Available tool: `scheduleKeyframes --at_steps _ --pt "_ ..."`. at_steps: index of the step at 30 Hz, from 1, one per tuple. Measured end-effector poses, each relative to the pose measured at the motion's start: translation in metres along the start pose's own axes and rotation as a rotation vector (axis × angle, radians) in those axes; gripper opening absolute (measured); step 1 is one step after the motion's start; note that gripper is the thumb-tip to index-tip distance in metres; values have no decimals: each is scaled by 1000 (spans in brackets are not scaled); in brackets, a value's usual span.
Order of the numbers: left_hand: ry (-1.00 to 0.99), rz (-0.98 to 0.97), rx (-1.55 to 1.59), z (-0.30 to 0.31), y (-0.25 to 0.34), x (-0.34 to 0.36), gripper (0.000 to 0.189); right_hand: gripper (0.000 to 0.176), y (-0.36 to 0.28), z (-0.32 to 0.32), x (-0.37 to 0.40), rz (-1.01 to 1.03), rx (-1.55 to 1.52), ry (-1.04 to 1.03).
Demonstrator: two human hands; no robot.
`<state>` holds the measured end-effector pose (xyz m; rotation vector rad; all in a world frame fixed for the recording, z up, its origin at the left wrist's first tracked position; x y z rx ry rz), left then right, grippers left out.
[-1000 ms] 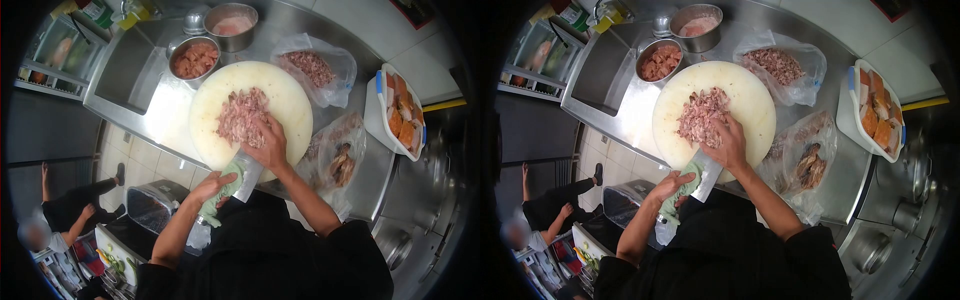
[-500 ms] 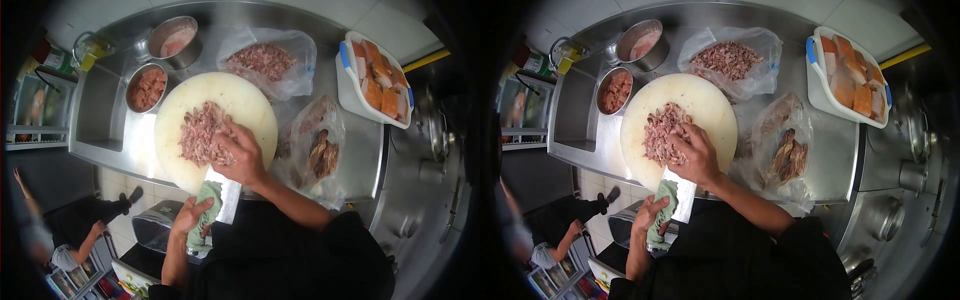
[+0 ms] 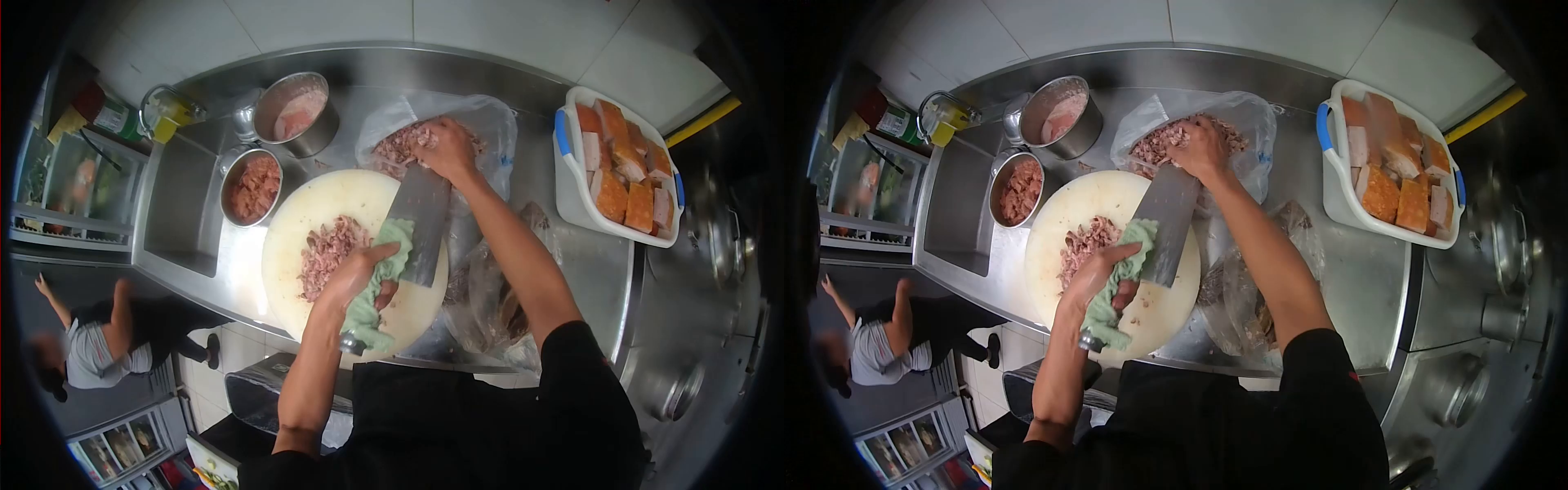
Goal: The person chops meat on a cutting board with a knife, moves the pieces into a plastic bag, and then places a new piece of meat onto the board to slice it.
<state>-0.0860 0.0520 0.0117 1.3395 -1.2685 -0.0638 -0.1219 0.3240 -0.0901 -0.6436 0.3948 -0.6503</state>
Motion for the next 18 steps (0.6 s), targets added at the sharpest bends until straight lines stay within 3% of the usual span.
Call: scheduleKeyframes --at_steps 4,7,9,13,15,18 --pt "81 68 73 20 -17 38 30 64 19 -24 -10 11 131 65" --pt "136 73 148 44 -33 83 30 65 18 -11 -13 -61 215 -108" --pt "236 69 169 57 -46 119 31 48 26 -1 -19 69 56 135" --pt "347 29 122 91 -87 187 31 29 39 4 -29 14 -151 146" --pt "393 65 88 102 -105 216 36 11 33 12 -28 22 -235 264" --pt "391 93 118 119 -135 251 35 9 40 13 -37 190 -53 289"
Point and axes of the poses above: each hand's wrist, its own x-axis away from the middle knuckle, its own z-axis out of the back of the hand, y = z × x, the point moved 3 cm from there along -x, towards the middle knuckle, and after that the axes turned 7 degrees about -z, right-handed, at the moved point
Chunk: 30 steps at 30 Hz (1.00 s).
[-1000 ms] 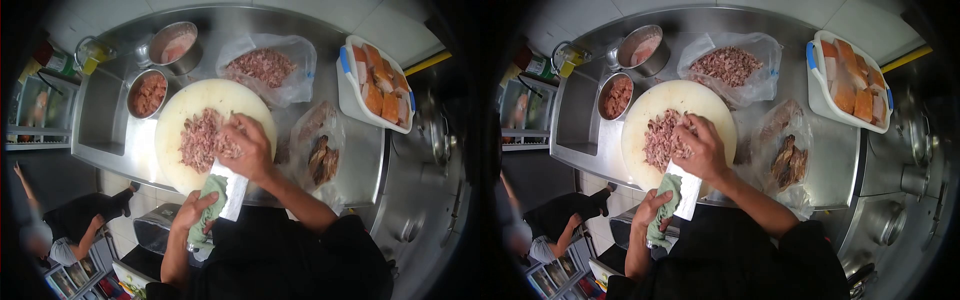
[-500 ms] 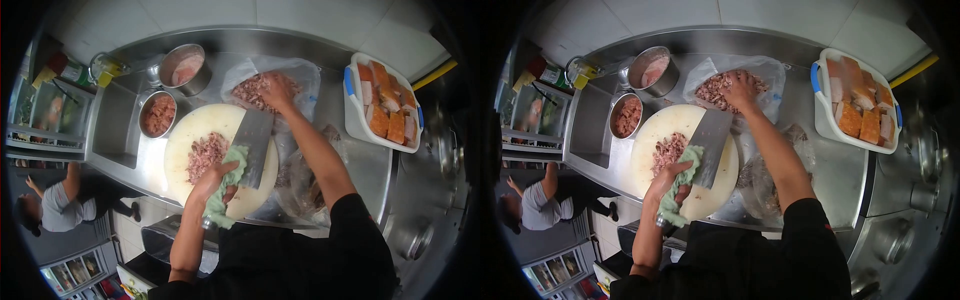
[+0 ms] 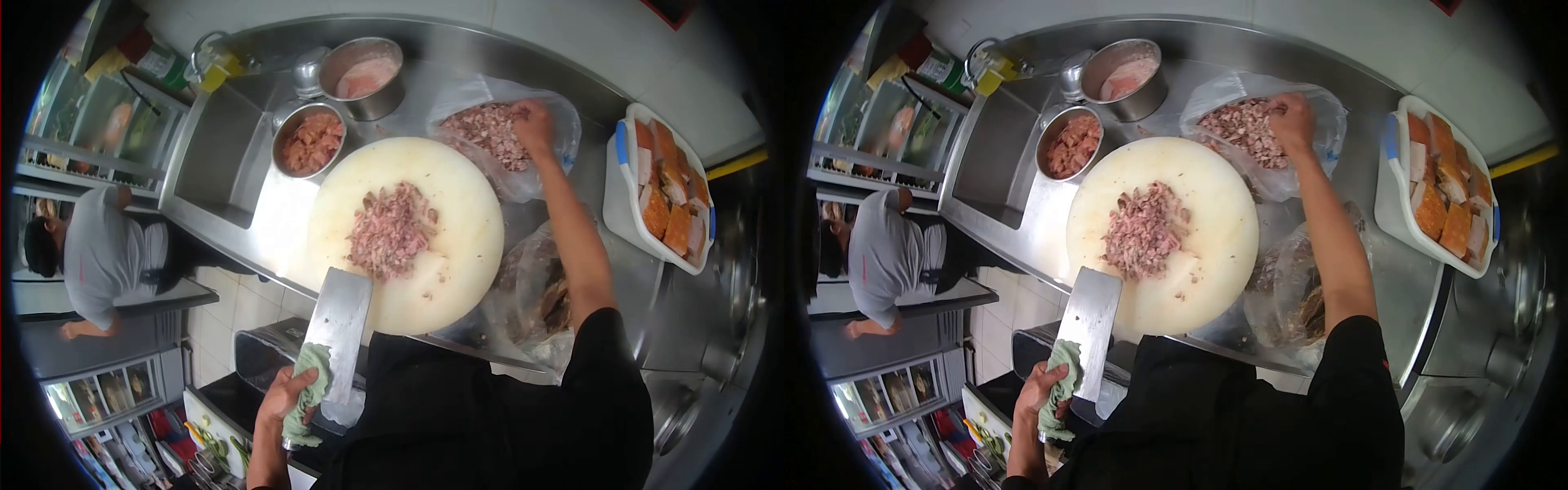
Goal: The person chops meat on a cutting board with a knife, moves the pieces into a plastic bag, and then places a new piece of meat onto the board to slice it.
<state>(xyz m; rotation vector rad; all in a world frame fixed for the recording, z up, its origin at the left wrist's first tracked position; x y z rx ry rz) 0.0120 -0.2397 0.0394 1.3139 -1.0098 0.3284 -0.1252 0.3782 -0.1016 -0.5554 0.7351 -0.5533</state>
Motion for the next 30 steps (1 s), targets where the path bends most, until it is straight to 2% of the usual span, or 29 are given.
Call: scheduleKeyframes --at_steps 1,4,5,7,8,10,12,13,14,15,16,18,22,26,30 --pt "22 33 13 5 -5 8 35 9 -4 2 2 7 -1 -13" --pt "49 86 53 19 -21 18 35 11 -24 18 3 -198 -21 -126" --pt "51 103 65 22 -26 20 35 11 -30 19 6 -188 -20 -137" --pt "53 135 71 21 -27 20 34 23 -45 26 12 -104 77 -39" --pt "50 166 61 21 -27 19 34 23 -51 26 18 -96 77 -45" --pt "34 190 55 25 -31 16 31 36 -85 35 41 122 14 188" --pt "15 216 44 27 -33 10 29 40 -120 27 82 164 -187 -7" --pt "-3 241 24 26 -31 5 28 44 -137 20 100 246 -233 -251" --pt "-21 265 2 25 -28 0 27 56 -152 12 119 394 -207 -363" --pt "-27 270 1 23 -26 -8 27 73 -162 -1 139 334 -376 -595" --pt "-33 264 -30 19 -24 -19 27 92 -174 -9 159 370 -284 -667" --pt "-78 211 -125 12 -19 -47 27 102 -193 -18 187 552 -133 -712" --pt "-221 146 -69 -26 -4 -107 31 105 -214 -14 219 387 -274 -684" --pt "-291 49 41 -52 10 -134 28 67 -222 -9 232 135 -355 -553" --pt "-323 37 42 -58 18 -119 26 64 -226 1 234 102 -385 -501"
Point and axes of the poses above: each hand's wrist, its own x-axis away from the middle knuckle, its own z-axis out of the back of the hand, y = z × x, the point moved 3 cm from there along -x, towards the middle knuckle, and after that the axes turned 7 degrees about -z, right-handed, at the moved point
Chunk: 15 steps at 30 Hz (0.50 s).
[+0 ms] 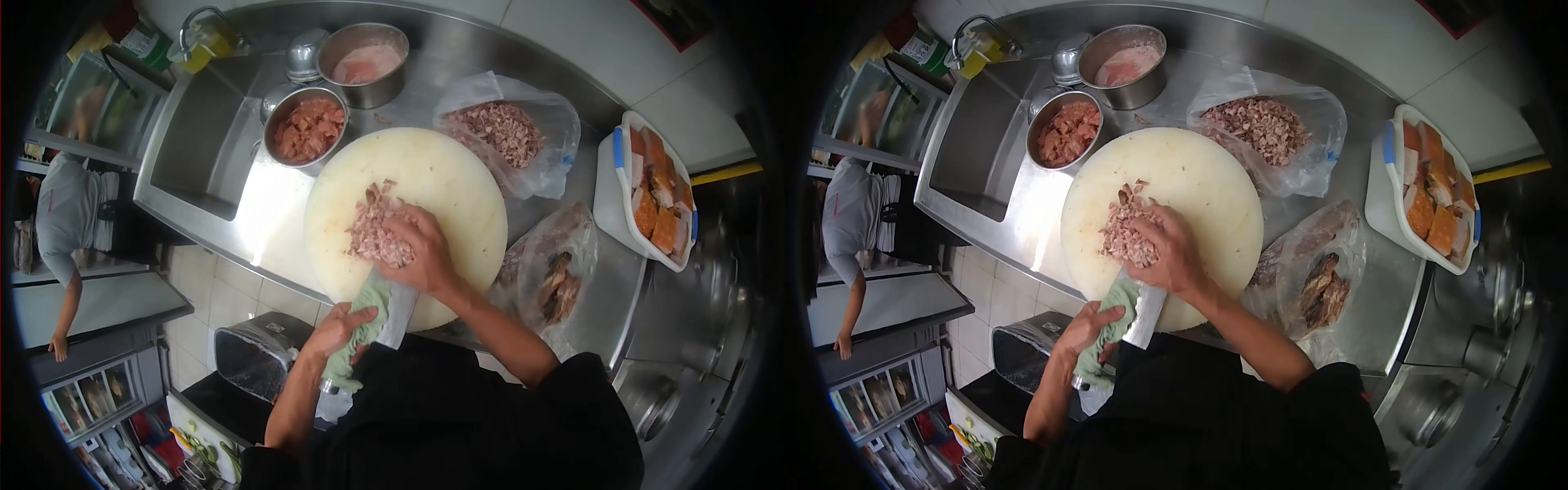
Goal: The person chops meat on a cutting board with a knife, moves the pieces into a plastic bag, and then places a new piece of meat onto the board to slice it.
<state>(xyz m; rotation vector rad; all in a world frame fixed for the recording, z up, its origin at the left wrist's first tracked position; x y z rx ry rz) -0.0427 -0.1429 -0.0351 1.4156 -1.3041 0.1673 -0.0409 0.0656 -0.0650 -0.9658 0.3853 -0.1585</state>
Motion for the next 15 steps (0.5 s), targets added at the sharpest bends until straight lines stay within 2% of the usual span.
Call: scheduleKeyframes --at_steps 3,6,10,12,15 --pt "-47 -17 -5 -8 0 12 24 59 -15 12 2 -8 15 46" --pt "14 -19 28 -13 3 8 24 58 -13 18 -2 36 27 83" --pt "-55 -7 -1 -25 15 -4 22 56 -13 48 -12 -2 9 95" --pt "-68 14 -2 -40 31 -12 21 54 -12 71 -26 -15 -1 100" --pt "-109 -90 -123 -78 76 -39 23 55 6 109 -52 64 137 196"
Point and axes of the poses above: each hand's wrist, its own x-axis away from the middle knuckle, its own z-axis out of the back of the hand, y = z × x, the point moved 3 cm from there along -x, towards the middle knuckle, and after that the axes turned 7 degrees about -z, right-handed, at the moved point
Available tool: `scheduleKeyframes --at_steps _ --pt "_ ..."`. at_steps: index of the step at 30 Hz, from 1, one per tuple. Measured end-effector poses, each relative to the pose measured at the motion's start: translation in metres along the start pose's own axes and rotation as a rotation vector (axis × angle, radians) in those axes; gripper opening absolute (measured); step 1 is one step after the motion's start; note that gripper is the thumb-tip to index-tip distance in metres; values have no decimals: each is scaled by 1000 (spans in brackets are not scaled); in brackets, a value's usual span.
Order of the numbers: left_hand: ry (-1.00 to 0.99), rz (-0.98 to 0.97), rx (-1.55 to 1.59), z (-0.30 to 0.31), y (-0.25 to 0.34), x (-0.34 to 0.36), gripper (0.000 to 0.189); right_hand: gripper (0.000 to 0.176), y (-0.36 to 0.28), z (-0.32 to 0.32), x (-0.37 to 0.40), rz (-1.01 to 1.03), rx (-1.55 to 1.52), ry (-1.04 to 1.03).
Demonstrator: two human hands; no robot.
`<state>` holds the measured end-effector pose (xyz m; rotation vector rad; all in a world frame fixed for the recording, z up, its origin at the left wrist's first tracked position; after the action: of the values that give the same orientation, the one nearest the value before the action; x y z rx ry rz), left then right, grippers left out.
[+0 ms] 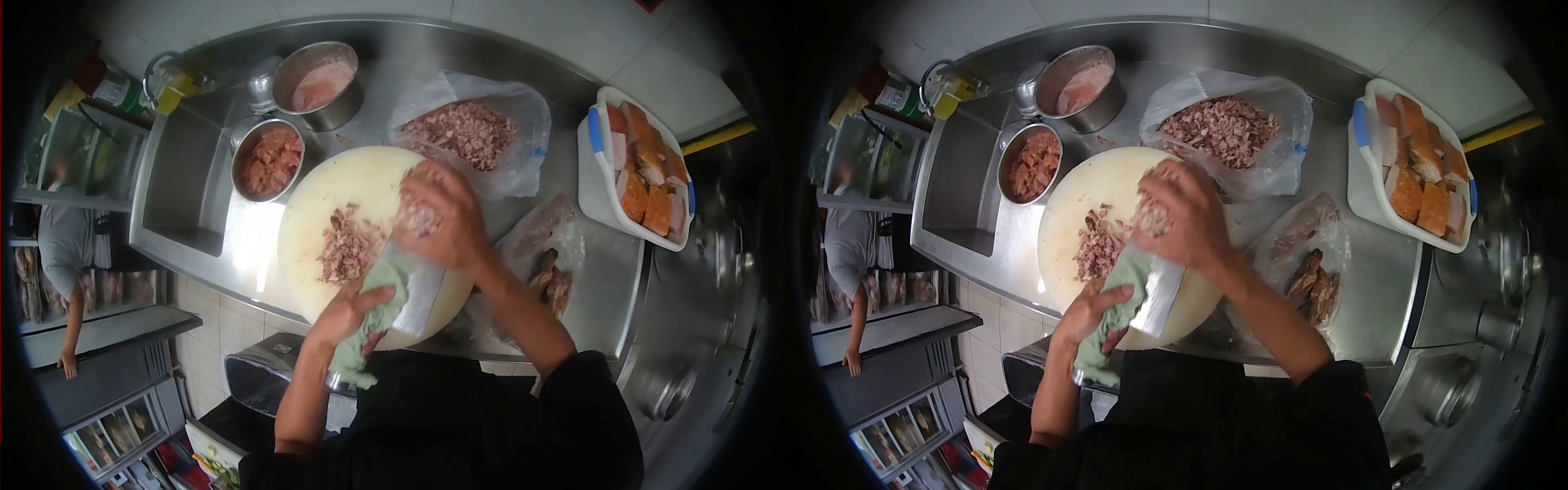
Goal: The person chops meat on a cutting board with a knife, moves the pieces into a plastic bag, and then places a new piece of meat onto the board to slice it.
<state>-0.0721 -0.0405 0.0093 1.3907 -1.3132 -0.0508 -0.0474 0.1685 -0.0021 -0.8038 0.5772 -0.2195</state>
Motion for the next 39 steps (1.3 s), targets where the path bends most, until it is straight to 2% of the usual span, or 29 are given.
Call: scheduleKeyframes --at_steps 4,6,8,9,11,12,14,18,20,21,22,23,25,26,28,30,32,33,35,37,39 --pt "-79 -87 -112 -29 42 -66 27 53 68 24 -48 -16 52 65" --pt "-57 26 50 -41 51 -89 28 53 111 22 -70 -35 71 65" --pt "-45 78 79 -43 51 -97 26 56 153 11 -87 -205 268 -10" --pt "-26 98 46 -40 47 -95 26 56 165 6 -92 -211 260 -4" --pt "-2 139 5 -34 40 -79 25 76 184 -7 -90 -256 427 -40" --pt "34 159 -28 -31 41 -63 25 76 189 -13 -88 -268 420 -40" --pt "79 147 -98 -23 41 -34 27 84 192 -23 -90 -321 613 -30" --pt "203 150 -184 0 33 29 28 82 193 -14 -92 -269 614 -28" --pt "266 139 -208 18 11 59 28 79 192 -3 -98 -214 452 -110" --pt "363 -10 -361 34 -4 71 29 57 181 7 -98 -170 350 -15" --pt "461 -162 -513 47 -13 79 30 57 181 6 -97 -160 341 -28" --pt "478 -161 -504 59 -21 86 30 42 181 10 -99 -156 302 90" --pt "757 -227 -996 81 -28 102 28 18 187 16 -100 -85 265 271" --pt "774 -232 -986 92 -35 101 28 8 191 19 -100 -14 267 336" --pt "896 -312 -1536 108 -43 95 24 6 183 25 -100 -50 218 361" --pt "878 -323 -1594 115 -57 83 22 4 165 25 -98 -86 173 382" --pt "776 -325 -1629 100 -61 81 21 4 147 25 -91 -121 182 368" --pt "788 -325 -1613 97 -60 84 21 6 141 22 -88 -66 170 378" --pt "651 -416 -1602 90 -54 83 21 8 134 19 -77 -64 184 360" --pt "704 -481 -1619 96 -42 74 21 10 138 15 -74 -70 201 345" --pt "770 -602 -1652 107 -25 57 20 15 156 16 -71 -330 191 334"
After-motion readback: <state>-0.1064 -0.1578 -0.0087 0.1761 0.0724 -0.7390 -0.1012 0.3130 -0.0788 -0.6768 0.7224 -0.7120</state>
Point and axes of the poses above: each hand's wrist, its own x-axis away from the middle knuckle, its own z-axis out of the back of the hand, y = z × x, the point moved 3 cm from there along -x, towards the middle knuckle, and after that the axes turned 7 degrees about -z, right-handed, at the moved point
